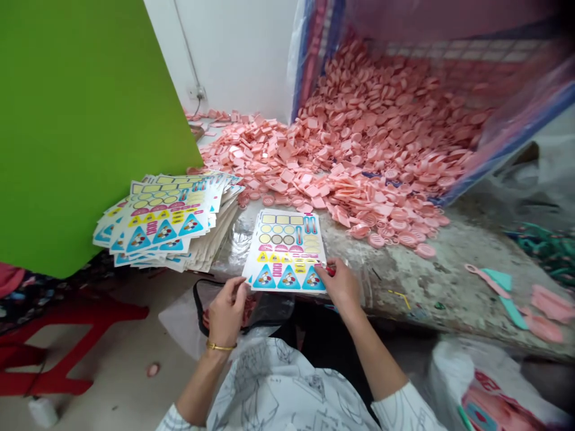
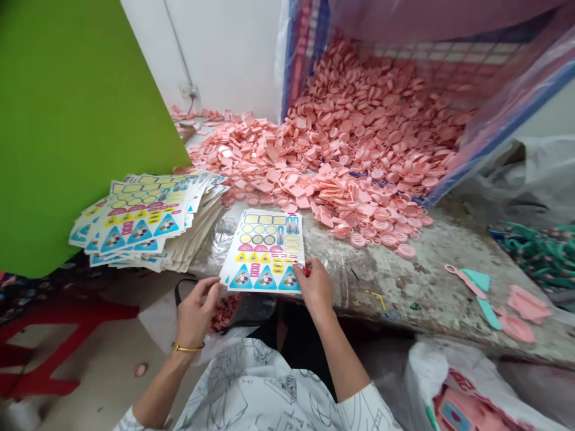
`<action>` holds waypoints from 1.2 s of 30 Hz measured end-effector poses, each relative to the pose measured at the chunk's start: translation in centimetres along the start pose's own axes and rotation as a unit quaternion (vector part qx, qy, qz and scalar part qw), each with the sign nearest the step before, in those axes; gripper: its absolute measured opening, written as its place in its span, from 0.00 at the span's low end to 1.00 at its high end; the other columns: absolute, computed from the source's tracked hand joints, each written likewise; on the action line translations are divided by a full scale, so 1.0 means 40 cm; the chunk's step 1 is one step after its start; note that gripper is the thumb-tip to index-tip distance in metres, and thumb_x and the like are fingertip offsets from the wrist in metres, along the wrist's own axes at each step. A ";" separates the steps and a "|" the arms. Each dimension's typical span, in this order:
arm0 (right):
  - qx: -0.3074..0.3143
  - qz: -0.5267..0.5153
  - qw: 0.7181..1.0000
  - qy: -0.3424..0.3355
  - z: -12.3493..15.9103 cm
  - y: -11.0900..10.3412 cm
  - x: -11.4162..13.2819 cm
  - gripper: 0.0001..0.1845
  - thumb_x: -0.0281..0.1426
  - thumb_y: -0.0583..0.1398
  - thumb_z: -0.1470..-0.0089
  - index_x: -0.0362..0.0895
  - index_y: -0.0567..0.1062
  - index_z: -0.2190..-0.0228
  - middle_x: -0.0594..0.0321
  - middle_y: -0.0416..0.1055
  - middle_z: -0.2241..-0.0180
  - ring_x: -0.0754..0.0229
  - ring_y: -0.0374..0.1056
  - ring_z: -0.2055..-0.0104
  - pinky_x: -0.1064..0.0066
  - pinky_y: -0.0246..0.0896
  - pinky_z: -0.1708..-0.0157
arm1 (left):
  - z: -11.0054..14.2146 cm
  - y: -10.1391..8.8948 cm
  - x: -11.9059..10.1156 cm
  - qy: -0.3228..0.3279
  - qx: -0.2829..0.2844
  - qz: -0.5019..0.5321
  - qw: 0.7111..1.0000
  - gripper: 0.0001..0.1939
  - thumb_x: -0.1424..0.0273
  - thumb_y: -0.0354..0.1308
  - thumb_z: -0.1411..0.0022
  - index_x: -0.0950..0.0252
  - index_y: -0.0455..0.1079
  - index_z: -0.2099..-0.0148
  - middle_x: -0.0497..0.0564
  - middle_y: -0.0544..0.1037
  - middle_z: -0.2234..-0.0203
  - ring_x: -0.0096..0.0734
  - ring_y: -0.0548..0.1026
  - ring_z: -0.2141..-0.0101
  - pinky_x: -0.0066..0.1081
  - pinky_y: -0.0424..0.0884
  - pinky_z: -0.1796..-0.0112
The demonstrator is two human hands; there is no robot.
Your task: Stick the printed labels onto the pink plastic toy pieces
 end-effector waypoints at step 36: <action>-0.241 -0.088 0.961 -0.103 -0.621 -0.488 -0.369 0.17 0.35 0.55 0.47 0.44 0.81 0.62 0.54 0.77 0.56 0.52 0.70 0.52 0.60 0.63 0.49 | -0.176 0.423 -0.324 -0.030 0.223 0.238 0.945 0.19 0.59 0.52 0.39 0.63 0.68 0.50 0.47 0.76 0.77 0.32 0.73 0.78 0.30 0.68 0.72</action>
Point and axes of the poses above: each hand's wrist, its own z-axis away from the middle knuckle, its own y-axis out of the palm, x = y × z, the point moved 2 cm from there along -z, towards the middle knuckle
